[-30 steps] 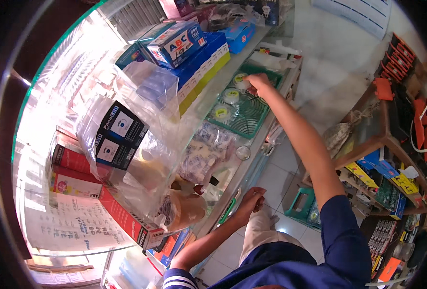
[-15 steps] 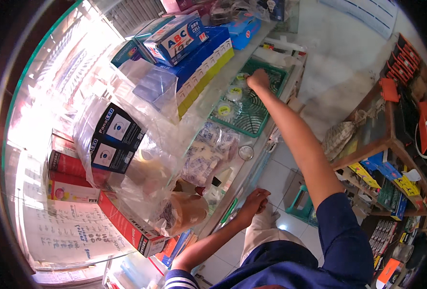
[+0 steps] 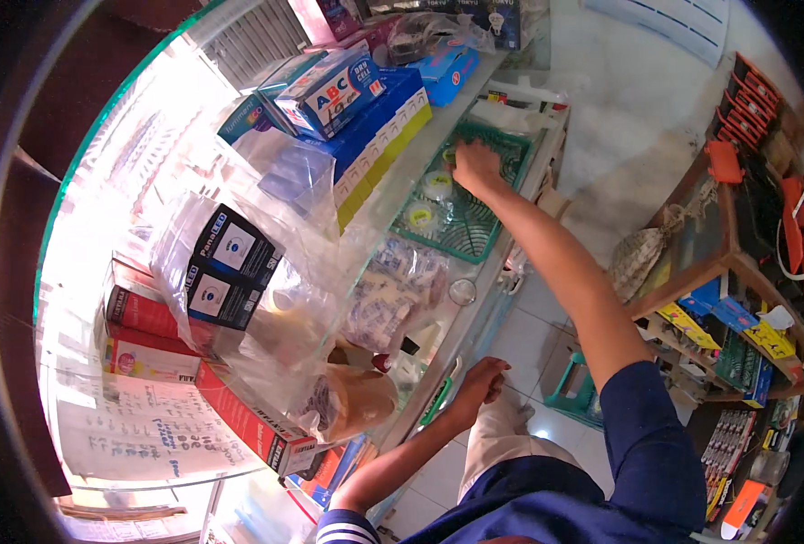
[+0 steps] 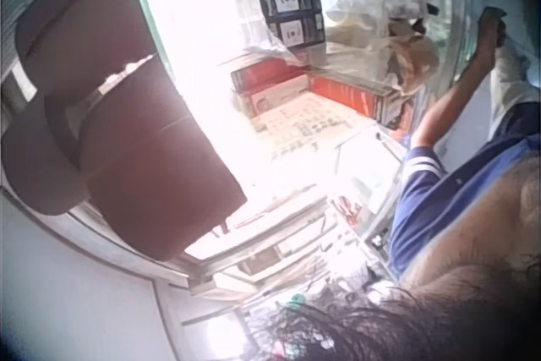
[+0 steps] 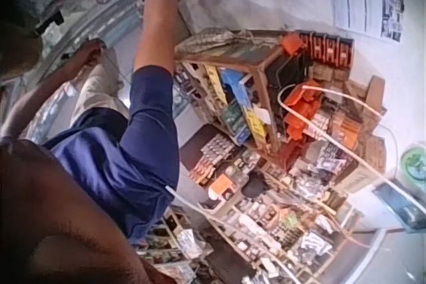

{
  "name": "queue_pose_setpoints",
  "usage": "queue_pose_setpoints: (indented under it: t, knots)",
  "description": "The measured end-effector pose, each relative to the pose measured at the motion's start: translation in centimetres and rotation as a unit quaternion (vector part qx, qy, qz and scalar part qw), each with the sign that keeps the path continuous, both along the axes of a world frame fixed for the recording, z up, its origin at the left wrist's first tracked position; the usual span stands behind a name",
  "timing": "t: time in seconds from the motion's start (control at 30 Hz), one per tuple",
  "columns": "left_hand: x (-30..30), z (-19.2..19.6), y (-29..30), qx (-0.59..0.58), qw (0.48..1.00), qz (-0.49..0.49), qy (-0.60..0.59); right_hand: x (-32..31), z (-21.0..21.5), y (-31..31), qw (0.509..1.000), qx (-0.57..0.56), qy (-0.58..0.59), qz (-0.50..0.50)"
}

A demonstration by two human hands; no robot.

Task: The person picks up a white tube and places it on a shelf, then picks up a plastic bag containing a small round object and places it on a glass counter top.

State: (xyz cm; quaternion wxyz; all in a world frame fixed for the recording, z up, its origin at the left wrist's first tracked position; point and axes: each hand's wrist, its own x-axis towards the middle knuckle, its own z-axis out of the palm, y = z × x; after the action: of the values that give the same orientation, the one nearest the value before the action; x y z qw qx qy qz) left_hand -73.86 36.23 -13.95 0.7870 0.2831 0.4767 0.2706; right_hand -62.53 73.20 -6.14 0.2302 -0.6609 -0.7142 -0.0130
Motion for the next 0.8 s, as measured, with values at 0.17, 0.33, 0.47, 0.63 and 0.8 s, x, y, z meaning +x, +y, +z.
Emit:
queue_pose_setpoints:
  t: [0.17,0.33,0.47,0.63,0.8]
  knots:
    - [-0.2,-0.5,-0.6,0.025,1.000,-0.002,-0.006,-1.3,1.9,-1.5,0.982,-0.040,0.033,0.182]
    - [-0.3,-0.5,-0.7,0.034,0.999,0.001,0.000,-1.8,0.9,-3.2,0.968,-0.008,-0.032,0.248]
    - [-0.2,-0.9,-0.5,0.042,0.999,-0.001,-0.011,-2.0,0.0,-3.2,0.975,0.000,-0.020,0.221]
    - [0.3,-0.4,-0.2,0.035,0.999,-0.005,0.004,-0.3,0.9,-3.9,0.973,-0.045,0.018,0.228]
    - [-0.7,0.0,-0.8,0.037,0.999,0.009,-0.008,1.3,3.8,-9.3,0.902,-0.020,0.276,0.333]
